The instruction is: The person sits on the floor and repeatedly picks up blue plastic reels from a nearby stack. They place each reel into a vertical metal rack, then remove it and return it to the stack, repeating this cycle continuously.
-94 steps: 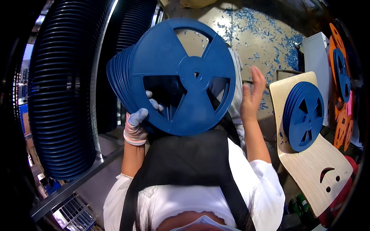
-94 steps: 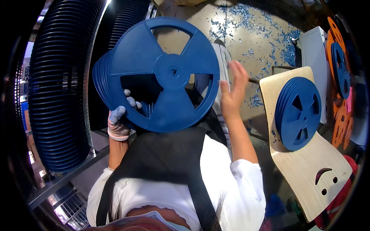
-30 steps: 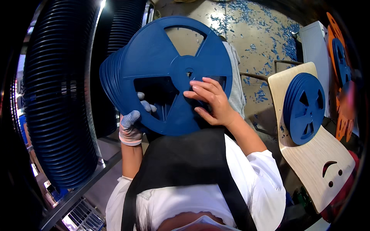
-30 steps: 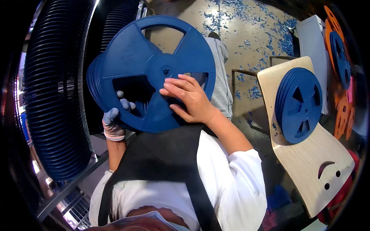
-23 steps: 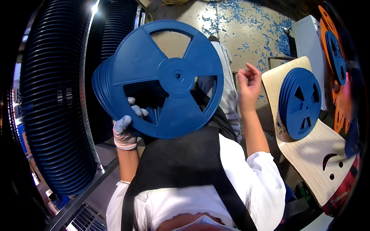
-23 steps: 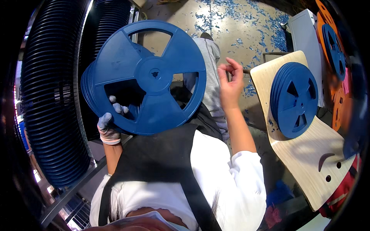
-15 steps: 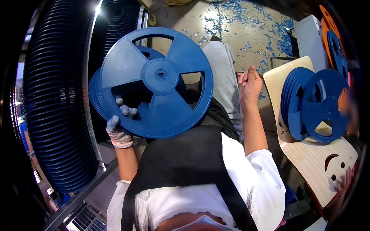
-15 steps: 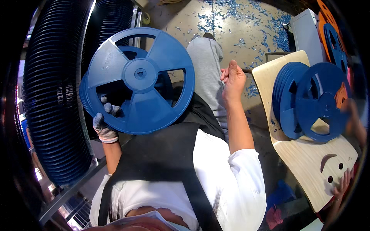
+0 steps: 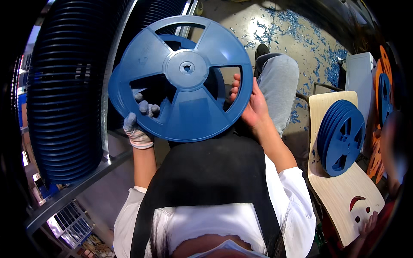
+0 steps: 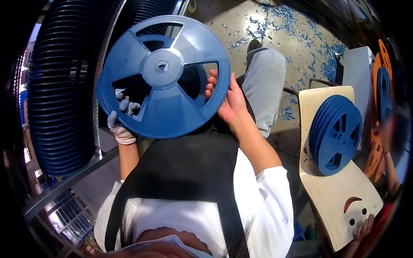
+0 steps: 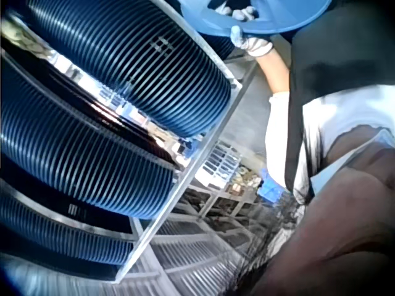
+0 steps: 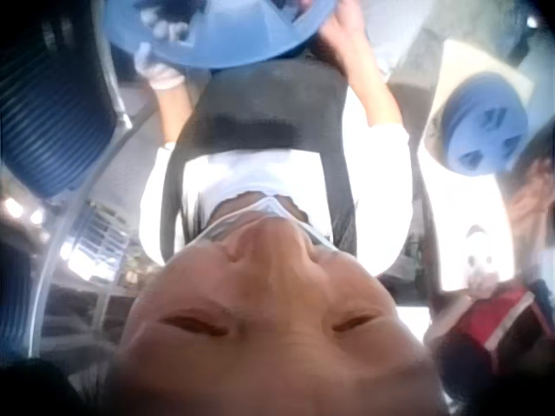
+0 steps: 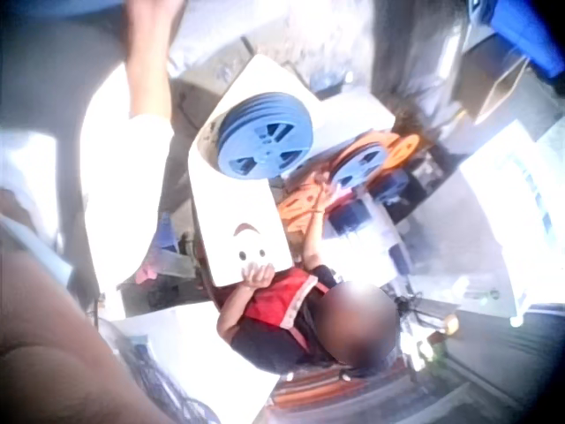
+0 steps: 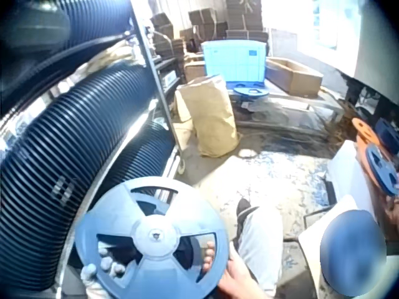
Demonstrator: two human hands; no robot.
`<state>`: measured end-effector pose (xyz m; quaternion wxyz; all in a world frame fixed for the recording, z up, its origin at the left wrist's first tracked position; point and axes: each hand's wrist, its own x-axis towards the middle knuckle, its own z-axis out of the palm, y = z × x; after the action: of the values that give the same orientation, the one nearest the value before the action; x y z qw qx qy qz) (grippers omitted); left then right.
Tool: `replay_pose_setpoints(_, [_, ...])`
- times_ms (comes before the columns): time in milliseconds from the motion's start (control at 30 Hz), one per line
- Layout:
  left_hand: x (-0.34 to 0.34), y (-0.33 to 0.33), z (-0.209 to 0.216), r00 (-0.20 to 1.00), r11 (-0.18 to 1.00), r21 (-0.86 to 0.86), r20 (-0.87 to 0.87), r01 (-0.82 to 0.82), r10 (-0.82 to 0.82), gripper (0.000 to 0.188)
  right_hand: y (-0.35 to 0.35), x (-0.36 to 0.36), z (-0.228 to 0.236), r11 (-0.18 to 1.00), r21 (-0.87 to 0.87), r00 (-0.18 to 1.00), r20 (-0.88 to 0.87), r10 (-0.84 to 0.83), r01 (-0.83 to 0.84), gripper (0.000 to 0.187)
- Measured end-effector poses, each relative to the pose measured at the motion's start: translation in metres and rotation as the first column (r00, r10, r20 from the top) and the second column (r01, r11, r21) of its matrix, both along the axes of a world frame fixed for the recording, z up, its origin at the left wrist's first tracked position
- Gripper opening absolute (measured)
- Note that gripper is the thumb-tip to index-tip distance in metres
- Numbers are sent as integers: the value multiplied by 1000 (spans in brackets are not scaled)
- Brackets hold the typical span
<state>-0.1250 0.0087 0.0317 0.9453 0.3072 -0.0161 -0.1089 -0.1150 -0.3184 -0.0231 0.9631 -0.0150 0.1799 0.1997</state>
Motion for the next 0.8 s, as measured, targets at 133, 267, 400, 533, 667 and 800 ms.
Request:
replay_pose_setpoints(133, [-2, -15, 6, 997, 997, 35, -37, -73, 75, 58, -11, 7, 13, 994, -69, 996, -44, -82, 79, 37])
replay_pose_setpoints(267, [-3, -19, 16, 983, 985, 149, -153, -84, 106, 58, -46, 16, 24, 962, -168, 975, 94, -201, 214, 29])
replay_pose_setpoints(400, [-8, -29, 26, 994, 992, 120, -100, -30, 42, 53, -84, 19, 43, 835, -267, 861, 320, -395, 482, 29])
replay_pose_setpoints(533, [-15, -23, 28, 993, 985, 163, -87, -61, 76, 49, -88, 27, 80, 669, -355, 687, 649, -327, 653, 42])
replay_pose_setpoints(667, [-26, -26, 33, 987, 978, 178, -101, -108, 127, 48, -58, 57, 72, -87, -703, 692, 657, 301, 706, 36])
replay_pose_setpoints(800, [-31, -26, 38, 981, 971, 198, -113, -131, 156, 48, -46, 78, 43, -537, -331, 619, 562, 548, 776, 33])
